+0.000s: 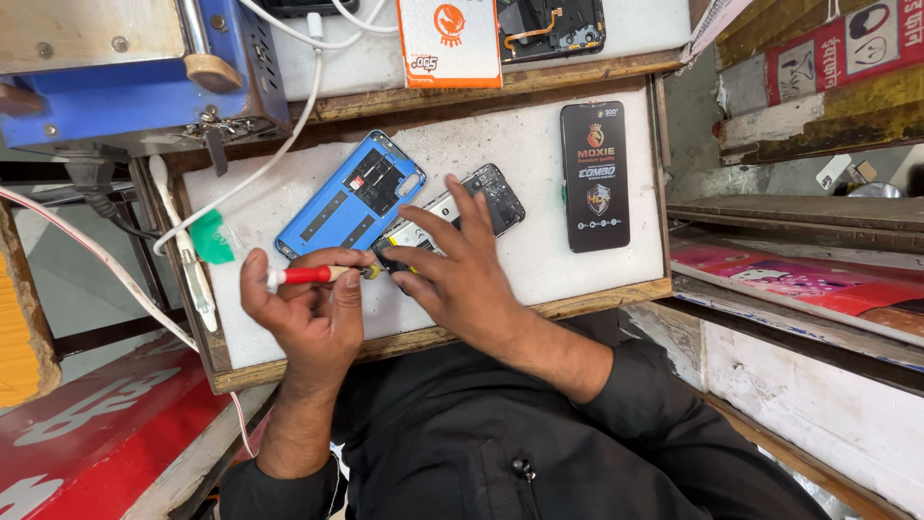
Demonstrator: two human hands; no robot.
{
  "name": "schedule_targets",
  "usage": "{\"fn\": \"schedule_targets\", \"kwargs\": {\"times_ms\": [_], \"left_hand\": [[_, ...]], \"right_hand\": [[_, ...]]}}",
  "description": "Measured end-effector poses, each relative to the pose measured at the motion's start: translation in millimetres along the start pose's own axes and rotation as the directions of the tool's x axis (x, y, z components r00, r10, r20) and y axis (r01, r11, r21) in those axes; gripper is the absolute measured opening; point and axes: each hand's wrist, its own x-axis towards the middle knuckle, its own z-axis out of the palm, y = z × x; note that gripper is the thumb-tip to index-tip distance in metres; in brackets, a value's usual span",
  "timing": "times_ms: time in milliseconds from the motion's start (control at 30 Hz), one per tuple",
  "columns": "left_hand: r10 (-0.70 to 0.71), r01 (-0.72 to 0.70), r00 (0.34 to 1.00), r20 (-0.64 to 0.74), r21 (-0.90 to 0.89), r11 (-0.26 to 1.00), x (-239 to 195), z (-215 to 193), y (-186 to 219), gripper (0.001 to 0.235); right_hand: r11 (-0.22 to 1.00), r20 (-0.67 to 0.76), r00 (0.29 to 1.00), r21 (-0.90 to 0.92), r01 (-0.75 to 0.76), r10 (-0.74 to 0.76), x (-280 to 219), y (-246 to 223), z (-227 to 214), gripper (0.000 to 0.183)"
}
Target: The person uses a red-handled screwdriver to remove screws from a disassembled smartphone on a workbench. They handle the phone's back cover and internal components, then briefly inspect a separate phone with a branded back cover before returning to the repair.
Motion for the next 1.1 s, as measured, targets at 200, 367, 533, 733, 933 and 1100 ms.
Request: {"fn": "schedule_targets", "kwargs": {"times_ms": [200,367,533,733,933,1100], "left_hand": [[-0.018,0.017,0.996,-0.089,-0.006,1.0,0.7,-21.6,-3.0,0.072],[-0.009,0.017,0.988,-0.154,0.051,0.999,3.7,-36.4,-6.3,0.07],[-0.034,0.046,0.985,-0.172,0.063,0.997,6.2,-39.1,-8.1,0.073],[0.07,-0.067,0.993,-0.097,0.035,0.997,5.6,-30.4,-12.4,0.076],[0.11,-0.105,0.992,-0.067,0.074,0.992,8.2,-28.1,-13.3,0.075],[0.207,-0.194,0.977,-0.047,0.197,0.961,10.4,-25.0,-12.0,0.076]], "right_hand": [[0.997,0.031,0.997,0.029,0.073,-0.073,30.6,-15.4,16.6,0.018],[0.997,0.047,0.997,-0.022,0.07,-0.069,44.1,-22.2,28.7,0.014],[0.996,0.029,0.997,-0.068,0.066,-0.064,45.9,-21.4,32.3,0.012],[0.995,0.026,0.997,-0.062,0.075,-0.073,41.6,-17.9,31.4,0.011],[0.995,0.053,0.996,-0.061,0.082,-0.079,40.8,-18.0,31.8,0.01],[0.994,0.034,0.996,-0.064,0.086,-0.084,38.7,-16.3,30.3,0.012]]}}
